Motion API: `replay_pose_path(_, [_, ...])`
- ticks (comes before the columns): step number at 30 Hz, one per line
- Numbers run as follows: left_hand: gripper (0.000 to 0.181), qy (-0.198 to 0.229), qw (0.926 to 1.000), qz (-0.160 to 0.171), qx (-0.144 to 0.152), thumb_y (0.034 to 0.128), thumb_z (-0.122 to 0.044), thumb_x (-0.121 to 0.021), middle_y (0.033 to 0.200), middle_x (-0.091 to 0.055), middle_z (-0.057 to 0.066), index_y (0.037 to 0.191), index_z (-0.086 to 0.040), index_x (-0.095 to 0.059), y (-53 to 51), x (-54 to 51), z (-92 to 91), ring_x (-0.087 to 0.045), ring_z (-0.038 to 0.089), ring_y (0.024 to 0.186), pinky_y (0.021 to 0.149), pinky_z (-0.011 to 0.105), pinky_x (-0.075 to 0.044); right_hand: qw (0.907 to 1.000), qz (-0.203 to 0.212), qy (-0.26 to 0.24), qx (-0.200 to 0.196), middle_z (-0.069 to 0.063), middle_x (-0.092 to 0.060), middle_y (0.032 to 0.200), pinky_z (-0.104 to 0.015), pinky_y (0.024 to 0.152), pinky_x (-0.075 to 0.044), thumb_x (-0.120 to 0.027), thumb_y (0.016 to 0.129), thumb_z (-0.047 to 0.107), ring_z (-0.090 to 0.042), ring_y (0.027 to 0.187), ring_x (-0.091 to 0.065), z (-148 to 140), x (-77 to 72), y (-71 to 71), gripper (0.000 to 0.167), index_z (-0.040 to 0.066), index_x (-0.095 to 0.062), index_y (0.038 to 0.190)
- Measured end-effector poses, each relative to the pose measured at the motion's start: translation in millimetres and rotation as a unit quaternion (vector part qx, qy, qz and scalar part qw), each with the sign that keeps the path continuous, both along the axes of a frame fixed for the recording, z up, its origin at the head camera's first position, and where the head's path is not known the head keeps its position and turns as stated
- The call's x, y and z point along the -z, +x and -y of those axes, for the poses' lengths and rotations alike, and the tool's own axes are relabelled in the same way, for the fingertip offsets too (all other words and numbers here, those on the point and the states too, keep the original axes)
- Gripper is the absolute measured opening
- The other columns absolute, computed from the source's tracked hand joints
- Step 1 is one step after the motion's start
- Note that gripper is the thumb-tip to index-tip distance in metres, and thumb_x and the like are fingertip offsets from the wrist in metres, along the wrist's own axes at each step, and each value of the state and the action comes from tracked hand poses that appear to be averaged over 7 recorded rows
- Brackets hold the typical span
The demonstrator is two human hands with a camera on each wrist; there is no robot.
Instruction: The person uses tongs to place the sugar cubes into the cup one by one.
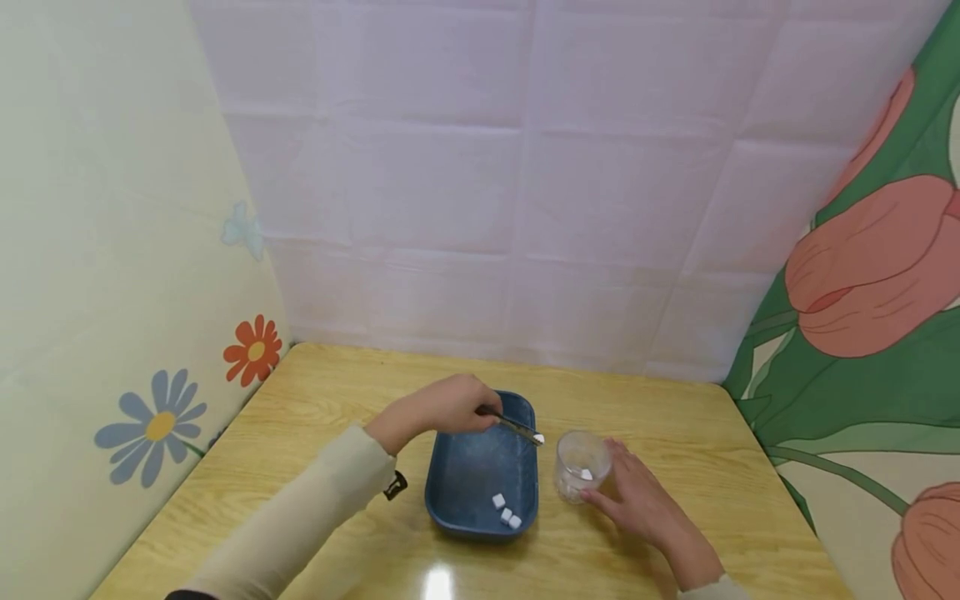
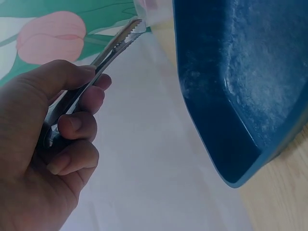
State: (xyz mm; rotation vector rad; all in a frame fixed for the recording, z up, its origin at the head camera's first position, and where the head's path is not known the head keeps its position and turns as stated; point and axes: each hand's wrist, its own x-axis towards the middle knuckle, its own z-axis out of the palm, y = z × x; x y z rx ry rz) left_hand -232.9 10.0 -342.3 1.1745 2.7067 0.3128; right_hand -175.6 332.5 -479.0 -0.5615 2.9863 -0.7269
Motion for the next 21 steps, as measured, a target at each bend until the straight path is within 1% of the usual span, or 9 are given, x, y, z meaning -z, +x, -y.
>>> replay_pose_path(7, [0.016,0.012,0.9998,-0.007,0.01,0.1018,-0.024,-0.062,0.07,-0.058,-0.01,0.089,-0.019,-0.07,-3.1,-1.6,-9.5,-0.046,0.005,0.059,0.059,0.021,-0.04,1.0,-0.003,-0.002,-0.002,-0.036,-0.031,0.155,-0.068,0.11,-0.028,-0.066,0.09,0.062,-0.054,0.142,-0.03,0.3,1.2,-0.3,0.103,-0.014,-0.031,0.15])
replay_pose_path(10, [0.015,0.014,0.9997,-0.011,0.018,0.102,-0.024,-0.062,0.073,-0.06,-0.01,0.092,-0.017,-0.072,-5.0,-1.2,-15.3,-0.047,0.005,0.061,0.061,0.021,-0.04,1.0,-0.006,-0.004,-0.004,-0.036,-0.032,0.154,-0.068,0.11,-0.028,-0.066,0.09,0.061,-0.054,0.142,-0.03,0.0,1.5,-0.3,0.102,-0.014,-0.031,0.15])
replay_pose_path(14, [0.015,0.02,0.9995,-0.005,0.026,0.1019,-0.024,-0.062,0.079,-0.064,-0.011,0.1,-0.016,-0.075,-6.2,0.4,-23.2,-0.052,0.004,0.065,0.063,0.02,-0.043,1.0,-0.006,-0.004,-0.005,-0.036,-0.032,0.154,-0.068,0.11,-0.028,-0.066,0.09,0.061,-0.055,0.141,-0.031,-0.1,2.1,-0.7,0.102,-0.014,-0.031,0.15])
replay_pose_path(17, [0.014,0.023,0.9994,0.002,0.027,0.1019,-0.024,-0.063,0.081,-0.065,-0.012,0.101,-0.017,-0.075,-7.0,2.1,-29.3,-0.055,0.003,0.066,0.063,0.02,-0.045,0.9999,-0.006,-0.007,-0.007,-0.037,-0.032,0.154,-0.068,0.11,-0.028,-0.067,0.09,0.06,-0.055,0.141,-0.031,-0.6,2.2,-1.1,0.101,-0.014,-0.032,0.15])
replay_pose_path(21, [0.014,0.022,0.9994,0.005,0.026,0.1022,-0.024,-0.062,0.082,-0.066,-0.012,0.101,-0.017,-0.075,-7.4,4.2,-38.0,-0.054,0.003,0.066,0.063,0.019,-0.044,0.9999,-0.005,-0.011,-0.008,-0.036,-0.032,0.154,-0.069,0.11,-0.028,-0.067,0.09,0.06,-0.055,0.142,-0.03,-1.3,1.8,-1.6,0.101,-0.013,-0.032,0.15])
